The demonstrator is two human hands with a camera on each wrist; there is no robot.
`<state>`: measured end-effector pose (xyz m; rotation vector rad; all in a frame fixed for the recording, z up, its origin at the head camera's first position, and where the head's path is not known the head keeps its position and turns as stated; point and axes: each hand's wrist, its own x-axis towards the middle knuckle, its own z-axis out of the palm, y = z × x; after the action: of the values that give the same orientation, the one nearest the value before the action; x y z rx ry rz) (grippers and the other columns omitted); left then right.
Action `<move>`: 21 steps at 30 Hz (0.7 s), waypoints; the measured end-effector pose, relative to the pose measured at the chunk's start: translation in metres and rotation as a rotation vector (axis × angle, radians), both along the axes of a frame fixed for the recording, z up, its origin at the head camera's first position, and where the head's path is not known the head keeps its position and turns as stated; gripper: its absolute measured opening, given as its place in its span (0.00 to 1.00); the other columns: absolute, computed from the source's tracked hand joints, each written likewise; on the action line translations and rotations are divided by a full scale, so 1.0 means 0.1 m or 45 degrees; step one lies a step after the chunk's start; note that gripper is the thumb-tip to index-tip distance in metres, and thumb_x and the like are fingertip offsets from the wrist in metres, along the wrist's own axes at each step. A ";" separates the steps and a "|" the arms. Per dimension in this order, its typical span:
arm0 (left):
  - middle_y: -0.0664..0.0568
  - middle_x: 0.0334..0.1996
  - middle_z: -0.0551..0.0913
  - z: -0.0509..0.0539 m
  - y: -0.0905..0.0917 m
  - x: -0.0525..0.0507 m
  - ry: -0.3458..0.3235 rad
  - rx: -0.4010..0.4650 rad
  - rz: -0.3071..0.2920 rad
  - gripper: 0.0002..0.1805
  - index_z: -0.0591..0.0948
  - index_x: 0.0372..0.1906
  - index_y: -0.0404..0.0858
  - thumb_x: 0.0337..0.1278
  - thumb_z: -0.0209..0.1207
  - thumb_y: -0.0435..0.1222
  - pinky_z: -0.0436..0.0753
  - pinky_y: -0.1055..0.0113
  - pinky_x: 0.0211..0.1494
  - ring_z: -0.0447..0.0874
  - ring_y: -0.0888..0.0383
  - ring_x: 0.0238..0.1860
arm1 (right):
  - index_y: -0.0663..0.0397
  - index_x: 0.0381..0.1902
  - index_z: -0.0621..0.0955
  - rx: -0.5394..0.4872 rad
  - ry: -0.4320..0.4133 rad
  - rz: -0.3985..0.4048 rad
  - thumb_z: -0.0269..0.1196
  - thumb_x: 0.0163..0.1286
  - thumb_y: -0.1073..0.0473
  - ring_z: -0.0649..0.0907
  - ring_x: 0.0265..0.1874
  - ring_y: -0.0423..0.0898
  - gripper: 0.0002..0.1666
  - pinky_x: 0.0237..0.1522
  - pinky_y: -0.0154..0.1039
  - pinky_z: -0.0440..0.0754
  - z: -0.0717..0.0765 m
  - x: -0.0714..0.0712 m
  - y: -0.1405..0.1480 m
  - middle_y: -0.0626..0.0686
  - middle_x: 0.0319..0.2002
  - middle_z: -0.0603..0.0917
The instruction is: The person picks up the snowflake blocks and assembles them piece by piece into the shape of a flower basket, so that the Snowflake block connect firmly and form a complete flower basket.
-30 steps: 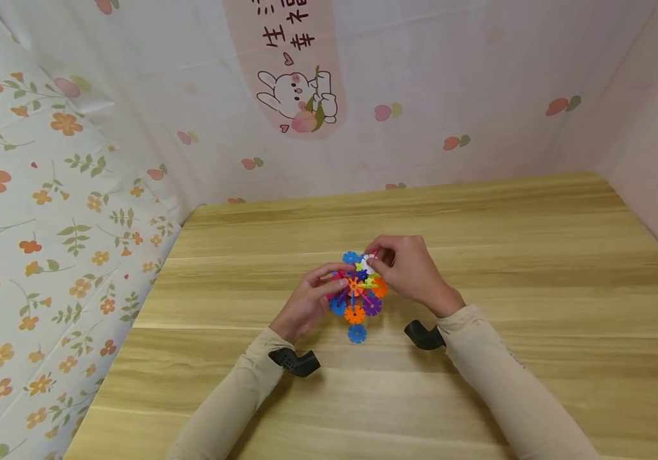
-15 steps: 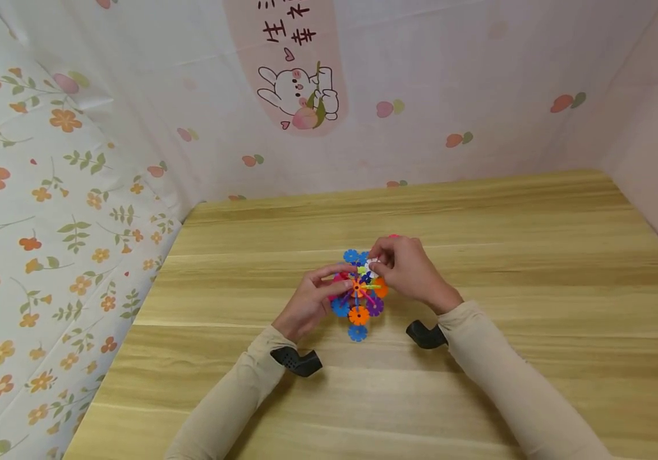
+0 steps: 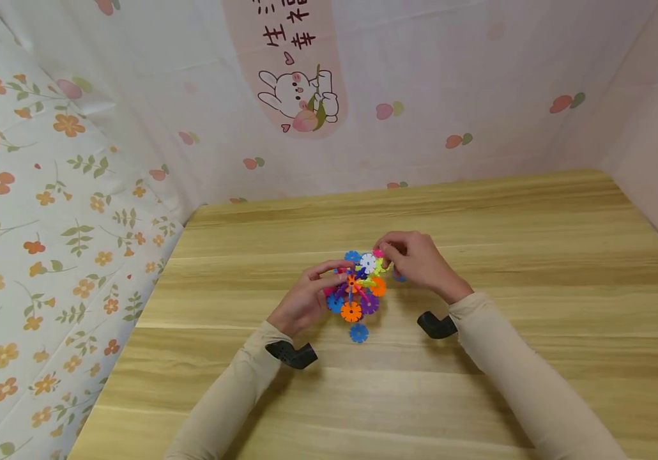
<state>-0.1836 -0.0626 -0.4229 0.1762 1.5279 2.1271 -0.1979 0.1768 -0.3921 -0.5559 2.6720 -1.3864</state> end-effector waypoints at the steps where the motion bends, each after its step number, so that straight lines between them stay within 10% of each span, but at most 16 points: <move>1: 0.47 0.62 0.75 0.00 -0.02 -0.01 0.006 0.004 0.001 0.15 0.83 0.56 0.39 0.68 0.57 0.31 0.82 0.72 0.50 0.81 0.58 0.48 | 0.61 0.47 0.84 0.096 0.027 0.006 0.57 0.75 0.61 0.79 0.20 0.53 0.12 0.23 0.40 0.77 -0.02 -0.02 0.01 0.58 0.29 0.84; 8: 0.51 0.60 0.75 0.00 -0.08 -0.02 0.037 0.034 -0.008 0.13 0.86 0.51 0.45 0.67 0.57 0.30 0.79 0.71 0.51 0.80 0.59 0.46 | 0.66 0.44 0.84 0.711 0.104 0.030 0.72 0.60 0.59 0.80 0.34 0.52 0.18 0.38 0.50 0.83 -0.19 -0.07 0.05 0.60 0.38 0.81; 21: 0.51 0.49 0.74 0.01 -0.08 -0.03 0.052 0.018 -0.085 0.11 0.75 0.54 0.48 0.73 0.52 0.33 0.80 0.73 0.38 0.80 0.59 0.39 | 0.62 0.32 0.81 0.579 0.028 0.076 0.72 0.57 0.66 0.77 0.29 0.49 0.09 0.36 0.45 0.80 -0.34 -0.16 0.17 0.53 0.28 0.81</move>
<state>-0.1865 -0.0705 -0.4216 0.2739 1.5089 2.0947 -0.2134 0.1935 -0.4257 -0.5918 2.8243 -0.7190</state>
